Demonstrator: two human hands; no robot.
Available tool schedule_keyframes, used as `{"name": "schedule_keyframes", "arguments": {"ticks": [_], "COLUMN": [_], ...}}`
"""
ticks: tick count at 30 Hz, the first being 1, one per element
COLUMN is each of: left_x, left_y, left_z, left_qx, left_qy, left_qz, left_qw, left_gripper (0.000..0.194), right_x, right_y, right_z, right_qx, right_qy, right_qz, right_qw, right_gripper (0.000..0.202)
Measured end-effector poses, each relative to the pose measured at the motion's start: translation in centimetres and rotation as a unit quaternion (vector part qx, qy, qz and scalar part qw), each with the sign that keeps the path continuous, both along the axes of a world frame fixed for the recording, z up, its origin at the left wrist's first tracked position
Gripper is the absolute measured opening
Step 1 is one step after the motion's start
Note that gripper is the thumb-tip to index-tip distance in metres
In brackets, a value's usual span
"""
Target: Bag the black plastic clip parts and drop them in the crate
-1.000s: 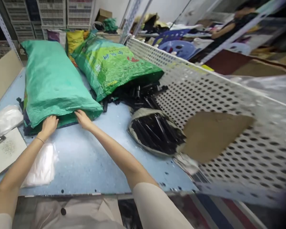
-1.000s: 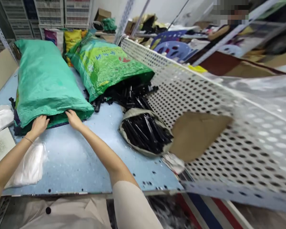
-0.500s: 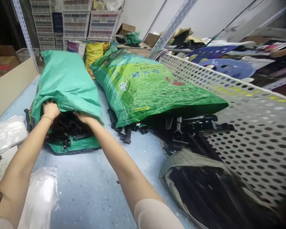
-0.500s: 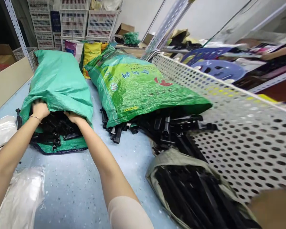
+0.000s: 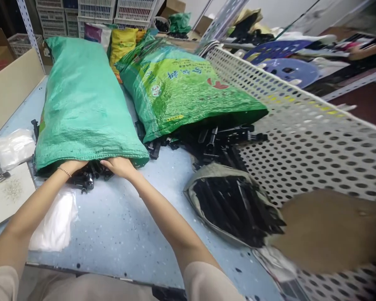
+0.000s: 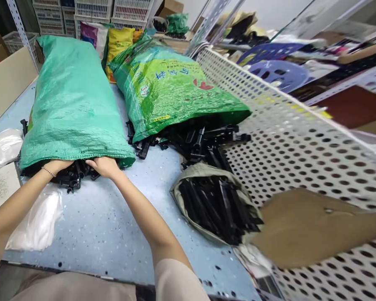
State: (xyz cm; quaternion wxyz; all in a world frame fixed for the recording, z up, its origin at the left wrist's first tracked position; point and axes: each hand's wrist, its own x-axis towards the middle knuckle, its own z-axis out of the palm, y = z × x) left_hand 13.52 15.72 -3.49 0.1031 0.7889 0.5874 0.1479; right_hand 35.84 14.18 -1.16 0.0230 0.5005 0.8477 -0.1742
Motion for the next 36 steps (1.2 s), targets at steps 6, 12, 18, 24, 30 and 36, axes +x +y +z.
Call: {"name": "schedule_keyframes", "arguments": {"ticks": [6, 12, 18, 24, 30, 36], "left_x": [-1.1, 0.2, 6.4, 9.3, 9.6, 9.9], "left_y": [-5.3, -13.4, -20.9, -23.7, -26.5, -28.4], "left_z": [1.8, 2.0, 0.1, 0.9, 1.1, 1.3], "left_qx": [0.011, 0.144, -0.129, -0.322, -0.312, -0.244], "left_qy": [0.007, -0.123, -0.599, -0.706, -0.556, -0.441], "left_qz": [0.041, 0.044, 0.016, 0.018, 0.003, -0.052], "left_qw": [0.999, 0.981, 0.79, 0.63, 0.77, 0.862], "left_gripper": [0.039, 0.032, 0.055, 0.053, 0.056, 0.086], "right_x": [0.1, 2.6, 4.4, 4.2, 6.7, 4.0], "right_y": [-6.0, -9.3, -17.0, -24.5, -25.3, -25.3], "right_z": [-0.3, -1.3, -3.9, -4.4, 0.3, -1.1], "right_qx": [0.081, 0.057, -0.336, -0.441, -0.034, 0.029], "right_qy": [-0.026, 0.101, 0.611, 0.578, 0.464, 0.454], "right_qz": [-0.034, -0.211, -0.275, -0.187, -0.242, -0.256], "right_qw": [0.996, 0.97, 0.662, 0.66, 0.851, 0.853], "right_gripper": [0.037, 0.025, 0.025, 0.042, 0.046, 0.041]}}
